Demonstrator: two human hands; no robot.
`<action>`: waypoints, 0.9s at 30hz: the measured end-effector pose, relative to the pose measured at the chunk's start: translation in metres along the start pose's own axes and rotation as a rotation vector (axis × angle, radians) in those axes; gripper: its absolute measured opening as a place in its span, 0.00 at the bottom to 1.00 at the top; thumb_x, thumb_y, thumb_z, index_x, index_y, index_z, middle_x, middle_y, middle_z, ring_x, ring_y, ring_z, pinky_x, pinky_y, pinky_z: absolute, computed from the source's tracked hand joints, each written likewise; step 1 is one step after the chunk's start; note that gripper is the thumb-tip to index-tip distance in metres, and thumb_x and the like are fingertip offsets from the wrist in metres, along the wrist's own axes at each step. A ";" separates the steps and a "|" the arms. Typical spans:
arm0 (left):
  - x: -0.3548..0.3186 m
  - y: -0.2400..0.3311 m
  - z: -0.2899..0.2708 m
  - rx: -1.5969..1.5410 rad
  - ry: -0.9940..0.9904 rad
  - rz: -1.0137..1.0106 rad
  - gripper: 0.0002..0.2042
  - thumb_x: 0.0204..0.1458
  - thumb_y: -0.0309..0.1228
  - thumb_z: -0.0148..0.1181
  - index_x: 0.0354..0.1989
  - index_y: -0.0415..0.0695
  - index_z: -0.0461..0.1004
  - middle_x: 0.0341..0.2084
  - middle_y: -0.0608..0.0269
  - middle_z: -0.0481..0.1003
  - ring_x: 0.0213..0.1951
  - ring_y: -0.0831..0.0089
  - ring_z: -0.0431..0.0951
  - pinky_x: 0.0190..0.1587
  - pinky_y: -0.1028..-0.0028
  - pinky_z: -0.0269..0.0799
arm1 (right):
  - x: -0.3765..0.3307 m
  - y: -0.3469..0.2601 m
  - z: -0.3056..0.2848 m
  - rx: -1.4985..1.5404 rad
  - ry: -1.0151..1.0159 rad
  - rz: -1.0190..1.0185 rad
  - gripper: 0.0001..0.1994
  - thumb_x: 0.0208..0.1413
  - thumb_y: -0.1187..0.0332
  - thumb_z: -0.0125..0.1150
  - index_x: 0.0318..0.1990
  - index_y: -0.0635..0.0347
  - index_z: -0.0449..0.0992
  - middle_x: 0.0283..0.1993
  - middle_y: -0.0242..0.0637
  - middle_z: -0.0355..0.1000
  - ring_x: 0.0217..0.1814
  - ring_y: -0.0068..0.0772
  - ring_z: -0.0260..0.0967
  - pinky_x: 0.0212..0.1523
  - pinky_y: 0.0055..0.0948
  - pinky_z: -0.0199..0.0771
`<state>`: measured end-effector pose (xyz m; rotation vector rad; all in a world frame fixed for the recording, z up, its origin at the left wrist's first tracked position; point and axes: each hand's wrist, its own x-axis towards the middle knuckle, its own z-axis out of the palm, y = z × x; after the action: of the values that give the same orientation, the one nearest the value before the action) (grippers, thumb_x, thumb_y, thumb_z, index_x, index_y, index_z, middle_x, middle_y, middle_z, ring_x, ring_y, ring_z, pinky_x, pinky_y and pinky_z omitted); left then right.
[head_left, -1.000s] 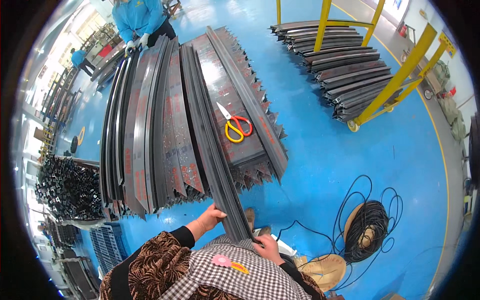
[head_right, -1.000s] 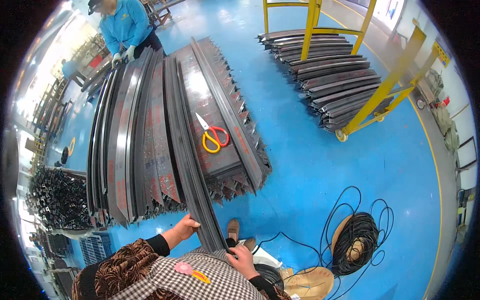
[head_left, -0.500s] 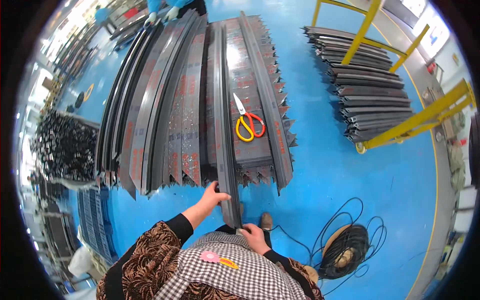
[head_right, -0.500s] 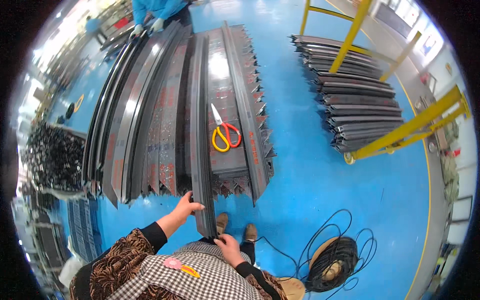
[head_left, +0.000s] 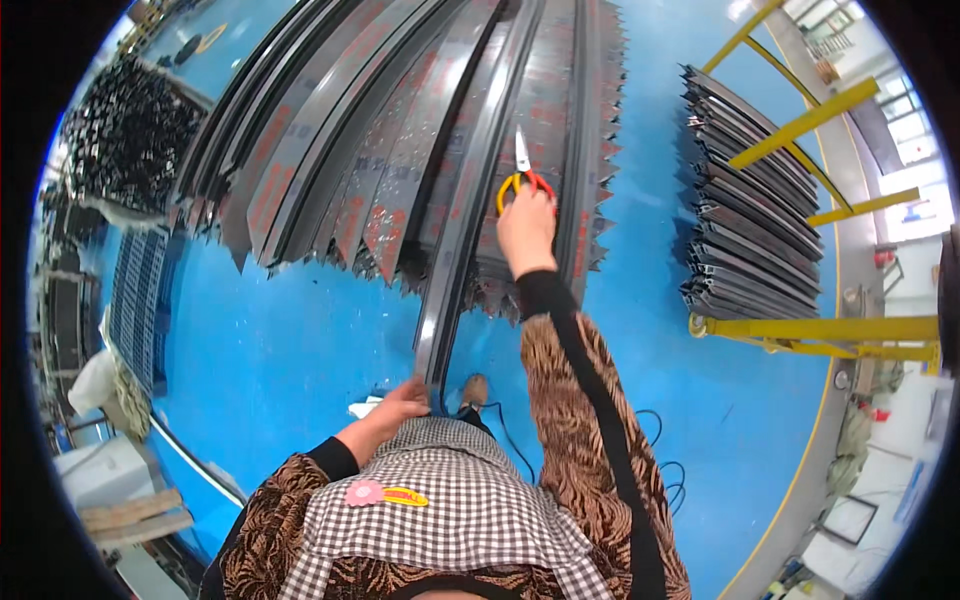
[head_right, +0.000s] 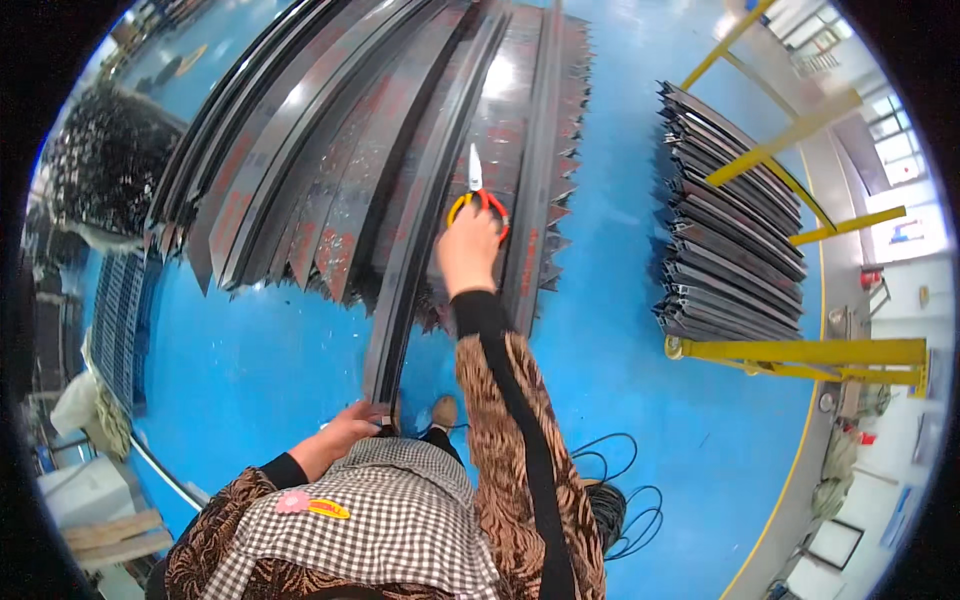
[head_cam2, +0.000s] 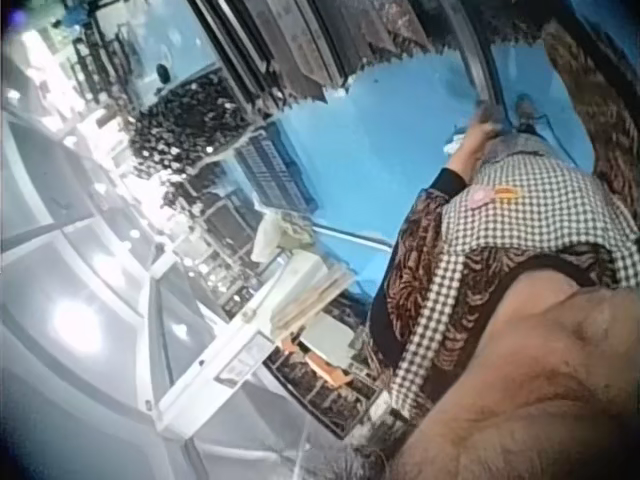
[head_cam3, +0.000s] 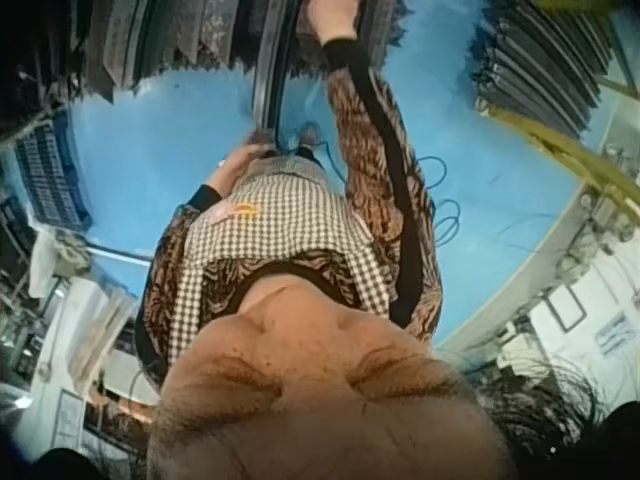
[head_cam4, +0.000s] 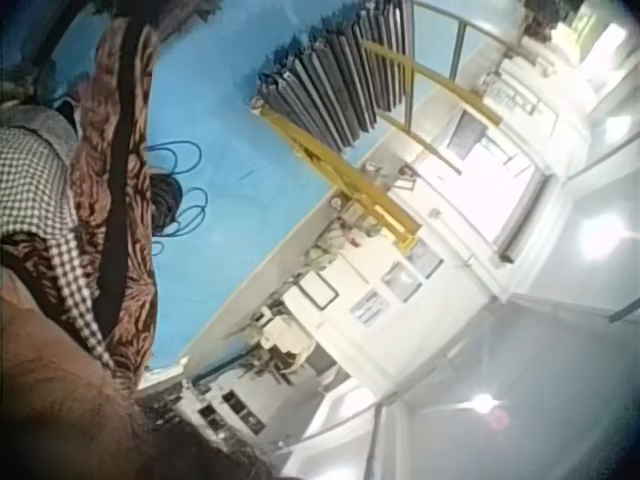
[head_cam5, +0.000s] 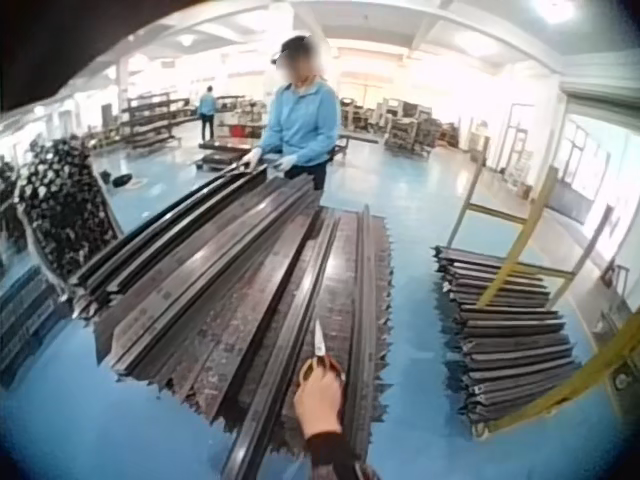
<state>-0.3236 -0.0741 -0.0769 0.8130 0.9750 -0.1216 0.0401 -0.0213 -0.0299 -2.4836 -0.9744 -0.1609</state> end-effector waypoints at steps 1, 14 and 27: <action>0.005 -0.010 0.011 -0.027 -0.092 0.046 0.28 0.43 0.23 0.58 0.58 0.39 0.62 0.48 0.58 0.71 0.48 0.70 0.69 0.51 0.74 0.63 | 0.013 0.016 0.021 -0.085 0.115 -0.015 0.06 0.50 0.70 0.48 0.34 0.62 0.67 0.32 0.47 0.68 0.34 0.51 0.67 0.34 0.43 0.69; 0.000 -0.014 0.028 -0.100 -0.136 0.074 0.05 0.50 0.22 0.58 0.34 0.37 0.70 0.23 0.59 0.74 0.25 0.72 0.76 0.33 0.77 0.71 | 0.003 0.025 0.006 0.570 -0.024 0.424 0.22 0.46 0.69 0.58 0.50 0.63 0.63 0.41 0.53 0.70 0.36 0.49 0.72 0.38 0.38 0.73; -0.006 -0.009 0.024 0.058 -0.088 0.050 0.07 0.53 0.24 0.55 0.37 0.33 0.71 0.24 0.57 0.75 0.28 0.70 0.76 0.35 0.77 0.72 | -0.342 0.038 -0.118 0.727 -1.002 0.152 0.29 0.46 0.71 0.57 0.58 0.63 0.58 0.41 0.45 0.70 0.36 0.44 0.69 0.36 0.36 0.68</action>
<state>-0.3144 -0.0971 -0.0704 0.8777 0.8709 -0.1417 -0.1814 -0.3099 -0.0319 -1.8464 -0.9198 1.3413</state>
